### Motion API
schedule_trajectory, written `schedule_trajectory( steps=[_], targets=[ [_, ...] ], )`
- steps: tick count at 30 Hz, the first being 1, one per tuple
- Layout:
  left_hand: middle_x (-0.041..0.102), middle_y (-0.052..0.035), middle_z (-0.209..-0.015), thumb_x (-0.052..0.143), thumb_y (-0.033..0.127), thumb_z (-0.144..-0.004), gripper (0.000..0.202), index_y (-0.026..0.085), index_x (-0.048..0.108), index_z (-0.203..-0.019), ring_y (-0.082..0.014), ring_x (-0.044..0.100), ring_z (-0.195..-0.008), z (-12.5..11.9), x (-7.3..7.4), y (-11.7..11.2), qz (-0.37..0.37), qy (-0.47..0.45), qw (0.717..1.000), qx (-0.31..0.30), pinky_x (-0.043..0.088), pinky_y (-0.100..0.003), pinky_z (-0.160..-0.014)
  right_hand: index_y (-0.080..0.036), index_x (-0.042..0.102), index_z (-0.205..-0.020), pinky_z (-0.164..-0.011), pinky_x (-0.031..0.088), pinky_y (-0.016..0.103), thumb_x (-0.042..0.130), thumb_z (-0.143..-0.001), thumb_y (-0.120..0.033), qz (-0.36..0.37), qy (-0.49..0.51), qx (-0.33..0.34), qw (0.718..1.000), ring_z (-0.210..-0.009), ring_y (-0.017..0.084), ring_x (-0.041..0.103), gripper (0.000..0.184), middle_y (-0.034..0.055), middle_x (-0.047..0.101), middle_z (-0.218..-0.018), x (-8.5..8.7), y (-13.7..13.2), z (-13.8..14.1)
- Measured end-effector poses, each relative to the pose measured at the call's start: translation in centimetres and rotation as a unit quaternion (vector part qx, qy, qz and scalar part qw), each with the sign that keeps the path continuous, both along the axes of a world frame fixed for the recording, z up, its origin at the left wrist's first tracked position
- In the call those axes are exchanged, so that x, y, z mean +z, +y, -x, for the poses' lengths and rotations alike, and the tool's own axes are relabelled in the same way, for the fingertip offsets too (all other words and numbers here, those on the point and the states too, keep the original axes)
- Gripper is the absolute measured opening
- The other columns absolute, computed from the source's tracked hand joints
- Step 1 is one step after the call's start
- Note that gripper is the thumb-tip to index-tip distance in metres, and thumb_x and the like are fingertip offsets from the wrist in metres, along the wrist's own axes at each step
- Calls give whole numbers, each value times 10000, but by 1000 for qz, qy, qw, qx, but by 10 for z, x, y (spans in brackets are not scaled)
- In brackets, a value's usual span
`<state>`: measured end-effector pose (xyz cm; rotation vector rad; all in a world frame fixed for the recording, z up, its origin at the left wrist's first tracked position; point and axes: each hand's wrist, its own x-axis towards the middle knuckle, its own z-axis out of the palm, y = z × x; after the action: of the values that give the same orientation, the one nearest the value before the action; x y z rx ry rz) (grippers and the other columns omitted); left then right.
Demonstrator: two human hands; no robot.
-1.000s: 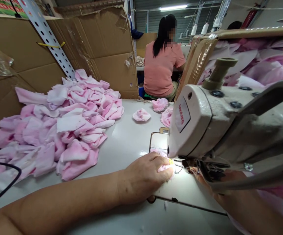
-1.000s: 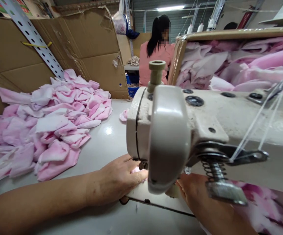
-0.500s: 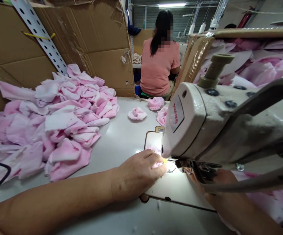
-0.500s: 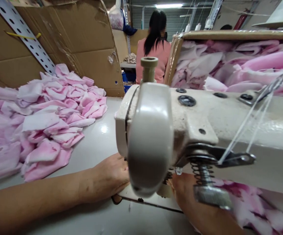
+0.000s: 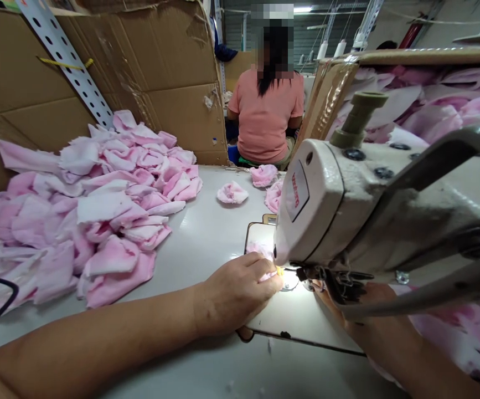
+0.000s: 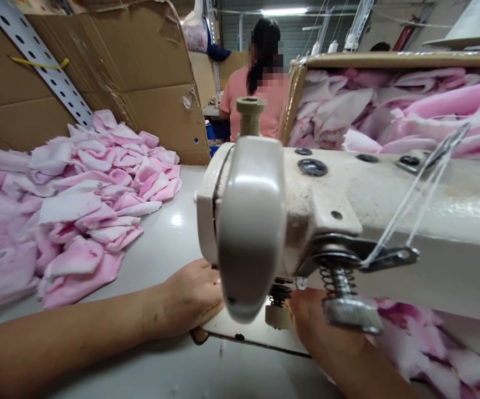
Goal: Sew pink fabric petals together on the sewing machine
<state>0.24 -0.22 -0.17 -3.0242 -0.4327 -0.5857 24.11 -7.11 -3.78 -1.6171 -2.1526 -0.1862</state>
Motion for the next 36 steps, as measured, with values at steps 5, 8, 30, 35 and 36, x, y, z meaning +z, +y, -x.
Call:
schedule_trajectory(
  steps=[5,8,30,35,36],
  targets=[
    [561,-38,-766,419,107,-908,240,165,495,-688,-143,503,-721,1,2,-1,23,-67,997,-8,493,-254,-767,-247,687,-681,-561,496,287,525,-812,-206,34,0,34,999,-696,235,654,212,55,672,-639,5,2,-5],
    [574,-49,-804,415,101,-905,232,158,514,-704,-145,496,-716,1,2,-2,13,-42,999,-13,493,-264,-761,-243,654,-656,-536,471,291,489,-829,-194,50,0,39,998,-602,209,614,244,46,633,-589,8,-2,-6],
    [583,-104,-1011,433,70,-854,223,111,545,-1043,-188,523,-855,2,-4,-11,20,42,999,-7,490,-321,-845,-231,629,-700,-466,410,253,467,-862,-167,41,15,53,998,-525,162,565,238,23,601,-598,13,-11,4],
    [578,-98,-974,431,68,-853,187,122,548,-989,-187,521,-831,1,-1,-12,3,36,999,0,490,-316,-818,-227,545,-558,-457,391,245,483,-830,-129,59,8,47,997,-501,145,551,296,23,598,-596,14,-10,8],
    [576,-97,-968,434,67,-852,182,120,548,-983,-187,519,-831,1,-1,-12,1,33,999,0,488,-314,-823,-226,550,-563,-462,396,246,485,-827,-128,59,6,47,997,-508,148,557,289,26,603,-600,13,-11,8]
  ],
)
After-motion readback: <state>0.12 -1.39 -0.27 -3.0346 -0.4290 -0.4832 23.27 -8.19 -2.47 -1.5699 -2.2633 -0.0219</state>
